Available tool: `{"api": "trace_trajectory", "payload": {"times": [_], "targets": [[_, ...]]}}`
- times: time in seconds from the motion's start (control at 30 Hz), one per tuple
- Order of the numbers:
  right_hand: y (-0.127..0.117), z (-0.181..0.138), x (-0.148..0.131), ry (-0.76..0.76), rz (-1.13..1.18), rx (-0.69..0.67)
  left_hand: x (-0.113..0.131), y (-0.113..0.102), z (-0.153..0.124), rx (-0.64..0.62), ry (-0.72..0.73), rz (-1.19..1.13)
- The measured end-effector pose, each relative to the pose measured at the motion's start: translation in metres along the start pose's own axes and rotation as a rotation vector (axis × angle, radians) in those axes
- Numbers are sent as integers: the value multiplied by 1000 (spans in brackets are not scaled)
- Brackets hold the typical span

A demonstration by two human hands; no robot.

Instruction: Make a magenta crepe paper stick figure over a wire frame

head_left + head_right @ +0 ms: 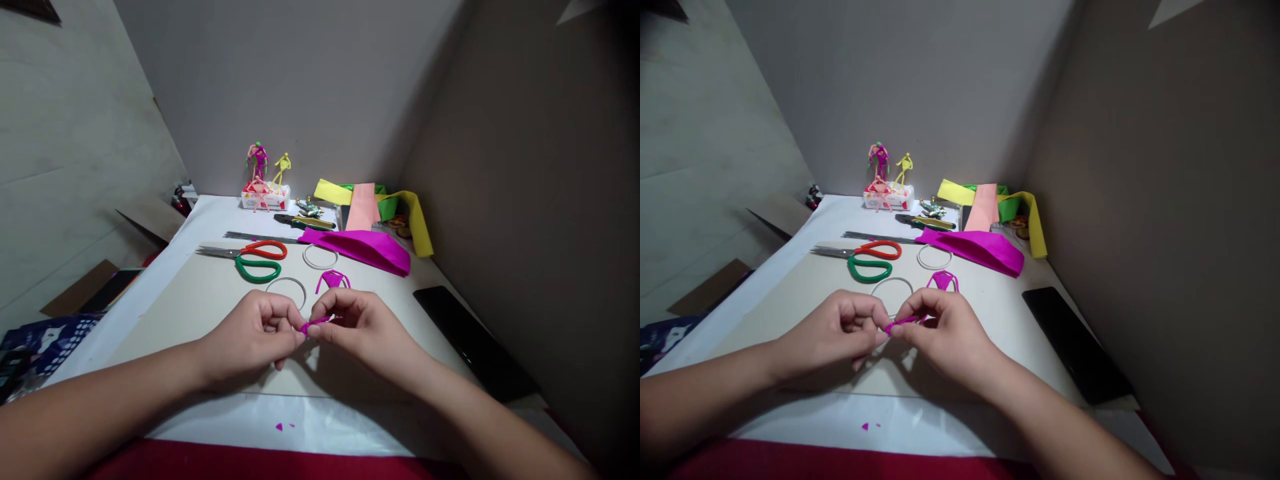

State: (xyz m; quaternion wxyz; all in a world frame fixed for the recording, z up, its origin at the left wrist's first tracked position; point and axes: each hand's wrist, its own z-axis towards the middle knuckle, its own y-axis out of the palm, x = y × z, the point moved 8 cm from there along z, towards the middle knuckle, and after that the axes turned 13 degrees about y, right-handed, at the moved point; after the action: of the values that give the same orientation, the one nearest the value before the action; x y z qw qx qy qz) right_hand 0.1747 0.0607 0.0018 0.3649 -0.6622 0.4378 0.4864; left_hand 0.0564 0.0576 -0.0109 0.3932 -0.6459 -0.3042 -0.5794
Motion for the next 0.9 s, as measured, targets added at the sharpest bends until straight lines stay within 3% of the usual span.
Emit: {"api": "trace_trajectory", "payload": {"times": [0.27,0.47,0.63,0.8,0.9], "targets": [[-3,6,11,20,166,72,-3,0,0,27,-92,134],[0,3,10,-20,348,-22,7,-9,0,84,4,40],[11,4,17,80,372,-88,18,-16,-3,196,153,61],[9,2,14,24,408,-7,23,-16,-5,230,212,213],[9,1,13,14,387,-2,19,-12,-3,159,167,141]]}}
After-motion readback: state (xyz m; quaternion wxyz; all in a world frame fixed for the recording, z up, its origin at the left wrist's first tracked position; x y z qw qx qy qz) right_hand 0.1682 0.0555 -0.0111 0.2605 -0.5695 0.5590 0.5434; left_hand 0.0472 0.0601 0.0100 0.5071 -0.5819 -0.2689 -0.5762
